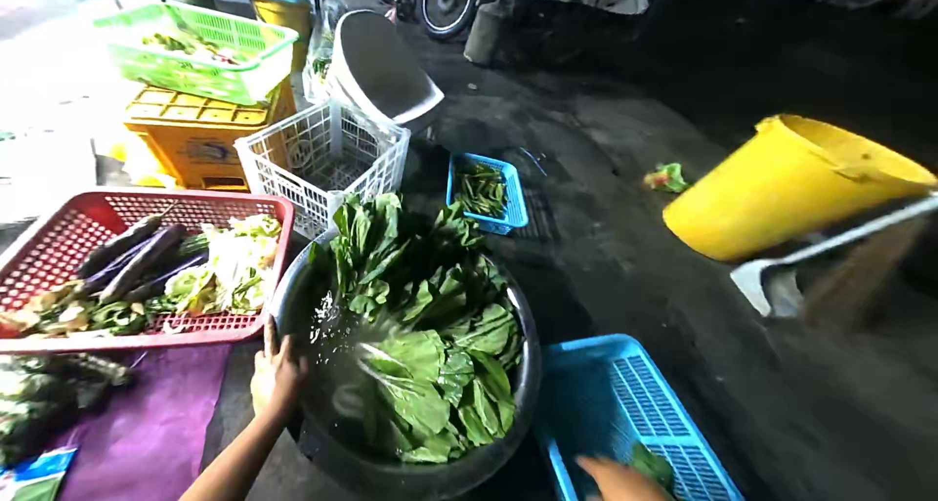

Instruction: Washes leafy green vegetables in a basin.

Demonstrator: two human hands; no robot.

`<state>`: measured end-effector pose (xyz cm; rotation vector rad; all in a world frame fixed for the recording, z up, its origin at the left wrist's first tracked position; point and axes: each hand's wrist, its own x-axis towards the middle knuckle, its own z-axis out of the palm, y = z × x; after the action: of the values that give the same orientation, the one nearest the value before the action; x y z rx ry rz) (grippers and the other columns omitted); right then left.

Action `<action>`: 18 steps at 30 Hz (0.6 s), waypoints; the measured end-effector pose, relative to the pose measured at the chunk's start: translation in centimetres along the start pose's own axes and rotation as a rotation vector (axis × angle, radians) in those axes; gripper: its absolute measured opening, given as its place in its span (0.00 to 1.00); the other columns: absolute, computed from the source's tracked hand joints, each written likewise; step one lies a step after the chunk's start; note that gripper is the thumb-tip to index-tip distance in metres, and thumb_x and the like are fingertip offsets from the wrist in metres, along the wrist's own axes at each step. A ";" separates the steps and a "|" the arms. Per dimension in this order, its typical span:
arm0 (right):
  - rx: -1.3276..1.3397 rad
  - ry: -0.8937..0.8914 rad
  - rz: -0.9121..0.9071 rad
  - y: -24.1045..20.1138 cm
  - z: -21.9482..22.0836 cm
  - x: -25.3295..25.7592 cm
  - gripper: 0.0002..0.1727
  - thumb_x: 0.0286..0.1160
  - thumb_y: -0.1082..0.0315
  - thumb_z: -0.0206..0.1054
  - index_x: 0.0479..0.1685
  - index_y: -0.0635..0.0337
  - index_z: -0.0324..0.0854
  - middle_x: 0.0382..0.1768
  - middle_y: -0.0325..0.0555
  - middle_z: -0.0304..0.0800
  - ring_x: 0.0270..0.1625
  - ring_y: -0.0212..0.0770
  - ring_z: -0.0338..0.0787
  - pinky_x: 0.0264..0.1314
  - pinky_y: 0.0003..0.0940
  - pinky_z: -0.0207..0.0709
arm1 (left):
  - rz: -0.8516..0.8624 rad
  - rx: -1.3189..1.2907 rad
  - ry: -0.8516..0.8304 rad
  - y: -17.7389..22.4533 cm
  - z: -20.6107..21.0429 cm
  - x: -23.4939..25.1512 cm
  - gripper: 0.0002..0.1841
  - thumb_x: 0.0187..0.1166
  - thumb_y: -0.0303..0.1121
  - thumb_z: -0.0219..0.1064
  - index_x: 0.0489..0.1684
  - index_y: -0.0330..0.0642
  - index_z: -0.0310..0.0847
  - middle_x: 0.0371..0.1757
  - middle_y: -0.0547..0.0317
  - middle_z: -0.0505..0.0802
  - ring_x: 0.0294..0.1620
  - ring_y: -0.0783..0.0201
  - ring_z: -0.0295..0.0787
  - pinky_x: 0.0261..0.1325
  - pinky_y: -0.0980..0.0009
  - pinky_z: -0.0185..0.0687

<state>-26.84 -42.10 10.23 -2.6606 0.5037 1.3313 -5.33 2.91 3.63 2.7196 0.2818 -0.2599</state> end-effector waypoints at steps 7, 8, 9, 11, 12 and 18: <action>0.060 0.137 -0.772 -25.3 -8.8 5.6 0.40 0.75 0.59 0.76 0.89 0.50 0.65 0.84 0.59 0.68 0.84 0.59 0.73 0.83 0.58 0.68 | 0.017 -0.063 0.062 -0.2 0.7 0.2 0.17 0.81 0.32 0.63 0.66 0.44 0.86 0.95 0.44 0.57 0.75 0.31 0.79 0.61 0.39 0.82; -0.032 0.100 -0.731 -28.7 -8.3 7.8 0.48 0.71 0.57 0.79 0.94 0.46 0.57 0.90 0.63 0.58 0.89 0.64 0.63 0.87 0.63 0.61 | 0.022 -0.072 0.067 -0.2 0.7 0.1 0.16 0.81 0.32 0.63 0.64 0.44 0.87 0.95 0.43 0.58 0.74 0.32 0.80 0.60 0.40 0.82; -0.101 0.048 -0.657 -31.5 -7.6 9.8 0.55 0.67 0.57 0.81 0.97 0.44 0.49 0.93 0.68 0.46 0.92 0.71 0.53 0.88 0.70 0.52 | 0.023 -0.081 0.065 -0.2 0.7 0.0 0.16 0.80 0.31 0.63 0.62 0.43 0.88 0.94 0.43 0.58 0.73 0.32 0.81 0.60 0.41 0.82; -0.175 -0.056 -0.497 -35.4 -5.7 12.1 0.54 0.67 0.66 0.79 0.96 0.57 0.49 0.92 0.76 0.37 0.92 0.80 0.43 0.87 0.81 0.38 | 0.016 -0.094 0.049 -0.1 0.6 0.0 0.15 0.80 0.31 0.62 0.60 0.44 0.88 0.95 0.45 0.57 0.73 0.34 0.81 0.59 0.43 0.83; -0.218 -0.095 -0.437 -36.7 -4.6 12.3 0.46 0.71 0.69 0.75 0.91 0.69 0.55 0.92 0.78 0.38 0.92 0.80 0.40 0.87 0.81 0.31 | 0.017 -0.103 0.058 -0.1 0.6 0.1 0.14 0.79 0.30 0.62 0.59 0.44 0.89 0.95 0.46 0.56 0.72 0.34 0.82 0.58 0.43 0.84; -0.145 0.131 -0.687 -32.9 1.3 14.1 0.38 0.75 0.59 0.72 0.88 0.55 0.68 0.92 0.67 0.50 0.96 0.67 0.42 0.94 0.68 0.25 | 0.027 -0.155 0.081 -0.3 1.1 0.0 0.12 0.76 0.29 0.66 0.53 0.45 0.91 0.95 0.45 0.58 0.70 0.32 0.83 0.54 0.42 0.84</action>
<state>-8.47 -14.28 -3.01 -2.6485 -0.4850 1.0063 -5.58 2.73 2.56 2.5821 0.2758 -0.1156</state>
